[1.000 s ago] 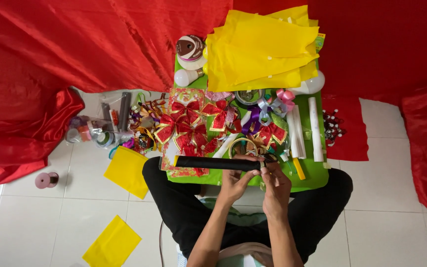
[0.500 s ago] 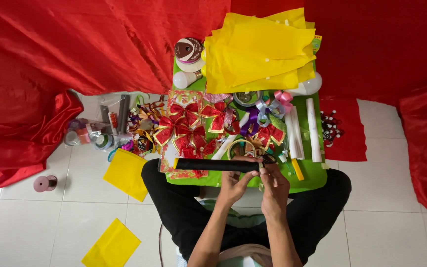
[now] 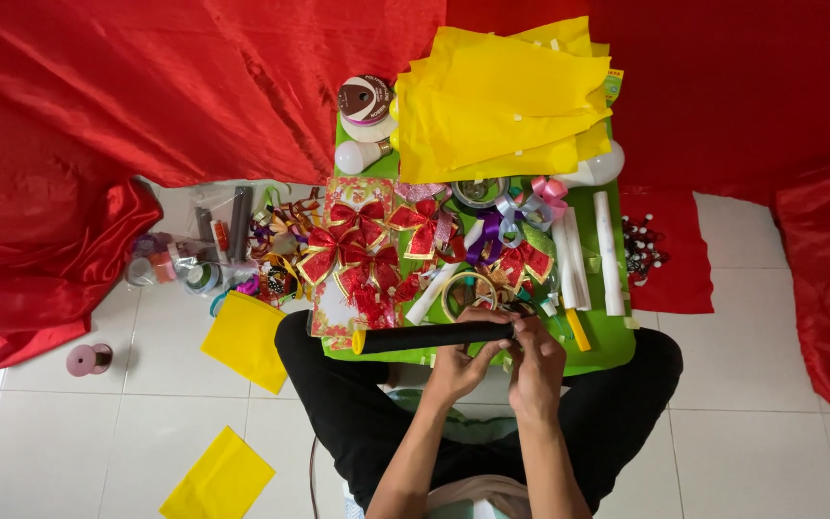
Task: The person is preparing the base for a bouquet by wrapping a black tube with tape and organizing decorative ribbons and bows on a small table.
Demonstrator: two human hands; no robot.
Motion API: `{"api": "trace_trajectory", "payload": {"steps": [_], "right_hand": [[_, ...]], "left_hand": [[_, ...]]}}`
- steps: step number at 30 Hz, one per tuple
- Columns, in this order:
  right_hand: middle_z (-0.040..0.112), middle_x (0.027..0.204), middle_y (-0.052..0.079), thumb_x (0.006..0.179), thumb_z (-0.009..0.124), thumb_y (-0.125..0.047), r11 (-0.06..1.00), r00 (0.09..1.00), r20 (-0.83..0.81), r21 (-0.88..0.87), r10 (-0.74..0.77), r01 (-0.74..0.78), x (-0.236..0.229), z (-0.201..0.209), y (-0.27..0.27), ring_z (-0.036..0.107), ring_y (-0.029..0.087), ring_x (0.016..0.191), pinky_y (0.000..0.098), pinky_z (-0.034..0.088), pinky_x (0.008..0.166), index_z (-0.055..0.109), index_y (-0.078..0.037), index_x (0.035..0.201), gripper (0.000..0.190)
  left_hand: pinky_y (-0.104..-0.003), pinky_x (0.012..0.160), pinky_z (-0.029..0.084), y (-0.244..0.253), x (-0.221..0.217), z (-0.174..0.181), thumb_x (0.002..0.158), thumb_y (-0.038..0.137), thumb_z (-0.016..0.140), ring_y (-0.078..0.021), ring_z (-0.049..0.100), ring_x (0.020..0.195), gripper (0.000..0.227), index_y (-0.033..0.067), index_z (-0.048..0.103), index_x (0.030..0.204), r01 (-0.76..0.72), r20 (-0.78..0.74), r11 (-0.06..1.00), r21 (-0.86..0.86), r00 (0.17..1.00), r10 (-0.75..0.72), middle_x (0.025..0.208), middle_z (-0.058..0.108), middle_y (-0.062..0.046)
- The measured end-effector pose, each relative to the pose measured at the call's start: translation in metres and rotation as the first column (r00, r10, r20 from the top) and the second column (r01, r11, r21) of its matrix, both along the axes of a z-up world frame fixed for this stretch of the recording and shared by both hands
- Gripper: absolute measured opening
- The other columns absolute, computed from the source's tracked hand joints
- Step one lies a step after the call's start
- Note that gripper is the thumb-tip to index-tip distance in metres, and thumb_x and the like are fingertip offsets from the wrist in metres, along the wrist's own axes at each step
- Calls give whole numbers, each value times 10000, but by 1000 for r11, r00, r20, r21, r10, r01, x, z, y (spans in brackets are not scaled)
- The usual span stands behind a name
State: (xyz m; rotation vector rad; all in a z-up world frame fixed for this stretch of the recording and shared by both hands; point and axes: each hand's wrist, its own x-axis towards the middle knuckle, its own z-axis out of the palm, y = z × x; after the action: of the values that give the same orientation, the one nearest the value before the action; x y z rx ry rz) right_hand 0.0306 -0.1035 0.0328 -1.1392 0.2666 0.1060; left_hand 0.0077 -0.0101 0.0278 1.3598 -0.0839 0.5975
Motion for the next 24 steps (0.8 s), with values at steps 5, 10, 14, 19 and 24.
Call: {"api": "trace_trajectory", "payload": {"steps": [5, 10, 14, 19, 24], "right_hand": [[582, 813, -2, 952, 628, -20, 995, 993, -114, 82, -39, 49, 2, -3, -2, 549, 130, 782, 256, 467, 623, 652, -83, 790, 175], [627, 828, 34, 923, 678, -21, 992, 989, -134, 104, -62, 76, 4, -9, -3, 591, 152, 780, 250, 472, 586, 665, -77, 800, 135], [653, 849, 31, 950, 666, -41, 989, 981, -184, 117, -64, 86, 6, -14, -4, 598, 147, 776, 236, 472, 593, 682, -83, 835, 123], [670, 857, 56, 954, 661, -52, 990, 985, -157, 106, -74, 91, 8, -21, -6, 636, 164, 803, 224, 494, 578, 681, -67, 848, 110], [729, 894, 107, 1013, 661, -173, 983, 994, -113, 180, -1, 22, 6, -21, -11, 680, 220, 838, 358, 596, 667, 748, -41, 889, 200]], "left_hand": [[-433, 939, 550, 3, 0, -5, 889, -1, 768, -335, 707, 1039, 225, -14, 712, 1107, -8, 21, 998, 63, 1000, 7, 1037, 720, -168], [-453, 945, 549, 4, 0, 3, 905, 9, 750, -353, 707, 1064, 210, -5, 712, 1111, 5, 25, 996, 94, 1000, -7, 1061, 726, -179], [-455, 947, 549, 6, 1, 10, 902, 11, 757, -351, 706, 1065, 217, 2, 716, 1114, 14, 21, 995, 104, 1000, -16, 1060, 727, -174], [-455, 953, 545, 8, 2, 4, 899, 17, 759, -357, 701, 1096, 220, 1, 716, 1114, 56, -13, 994, 94, 998, -55, 1113, 727, -181], [-426, 951, 541, 12, 1, -19, 913, -57, 717, -292, 675, 1115, 243, -27, 673, 1150, 117, 2, 988, -100, 993, -117, 1148, 685, -175]]}}
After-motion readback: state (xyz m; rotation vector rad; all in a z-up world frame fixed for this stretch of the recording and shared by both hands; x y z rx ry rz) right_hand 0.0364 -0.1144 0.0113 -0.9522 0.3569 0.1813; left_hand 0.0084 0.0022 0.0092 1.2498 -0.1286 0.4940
